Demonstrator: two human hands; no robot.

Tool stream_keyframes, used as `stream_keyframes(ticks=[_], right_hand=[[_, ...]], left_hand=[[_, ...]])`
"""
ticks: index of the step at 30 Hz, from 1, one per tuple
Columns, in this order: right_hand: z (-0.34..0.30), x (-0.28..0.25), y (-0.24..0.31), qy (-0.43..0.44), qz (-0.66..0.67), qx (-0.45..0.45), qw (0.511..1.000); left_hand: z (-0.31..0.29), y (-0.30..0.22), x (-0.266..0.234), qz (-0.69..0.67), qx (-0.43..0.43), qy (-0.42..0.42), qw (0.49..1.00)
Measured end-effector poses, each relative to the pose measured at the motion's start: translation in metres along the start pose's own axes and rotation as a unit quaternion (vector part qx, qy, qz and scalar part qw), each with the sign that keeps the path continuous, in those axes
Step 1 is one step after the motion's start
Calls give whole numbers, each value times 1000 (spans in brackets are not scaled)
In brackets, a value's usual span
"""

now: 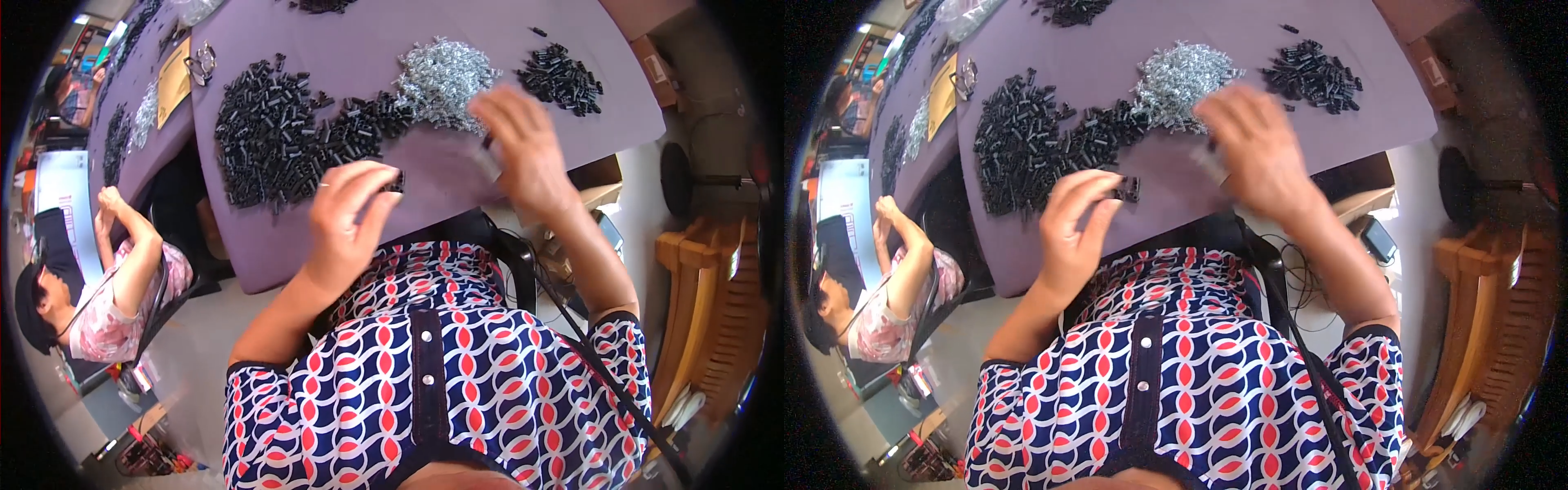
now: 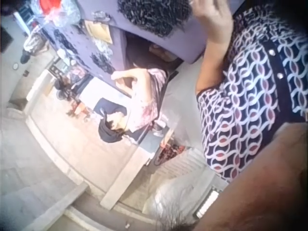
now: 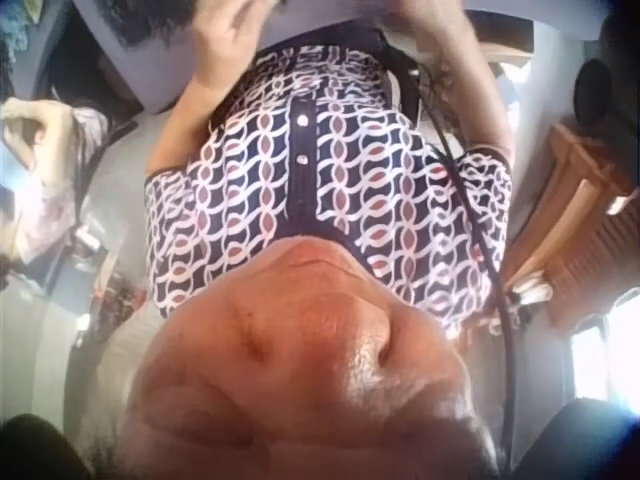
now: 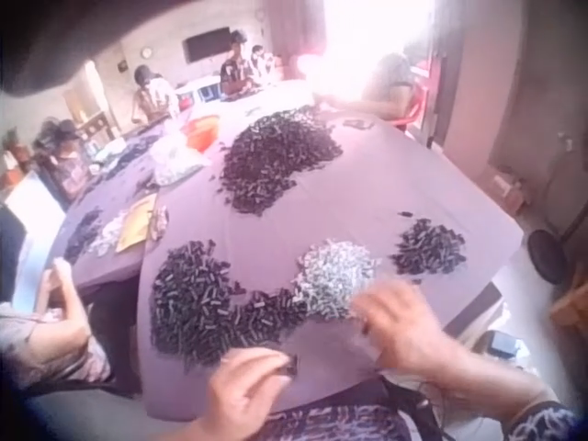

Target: Manually assembling small black plastic parts and silver screws on a workshop table.

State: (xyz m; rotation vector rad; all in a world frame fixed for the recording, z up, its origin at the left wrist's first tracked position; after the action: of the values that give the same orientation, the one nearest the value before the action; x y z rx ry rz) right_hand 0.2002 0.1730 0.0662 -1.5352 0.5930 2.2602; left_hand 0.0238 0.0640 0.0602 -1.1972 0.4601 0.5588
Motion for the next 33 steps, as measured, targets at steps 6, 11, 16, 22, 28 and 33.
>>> stream_keyframes(ticks=[6,11,16,22,28,33], right_hand=[[-12,20,-105,64,-141,149,977],[-16,40,-144,83,-154,197,965],[-23,35,-166,23,-106,217,970],[-18,0,-100,-98,-38,106,989],[2,28,5,30,53,7,998],[-5,44,14,105,57,-8,993]], left_hand=[[-2,14,11,220,41,42,974],[5,21,19,247,33,49,967],[12,17,19,243,44,53,968],[17,21,20,252,42,77,964],[22,22,18,260,31,84,962],[19,11,7,237,35,61,969]])
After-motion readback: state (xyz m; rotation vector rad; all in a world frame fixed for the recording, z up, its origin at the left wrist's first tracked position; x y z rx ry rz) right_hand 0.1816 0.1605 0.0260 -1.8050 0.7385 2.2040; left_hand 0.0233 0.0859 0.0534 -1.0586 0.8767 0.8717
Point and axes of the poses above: each hand's wrist, its own z-axis towards the middle knuckle, its own x-axis out of the palm, y = z × x, the point moved 9 cm from there along z, towards the middle knuckle, and after that the axes turned 10 degrees about y, right-handed, at the moved point
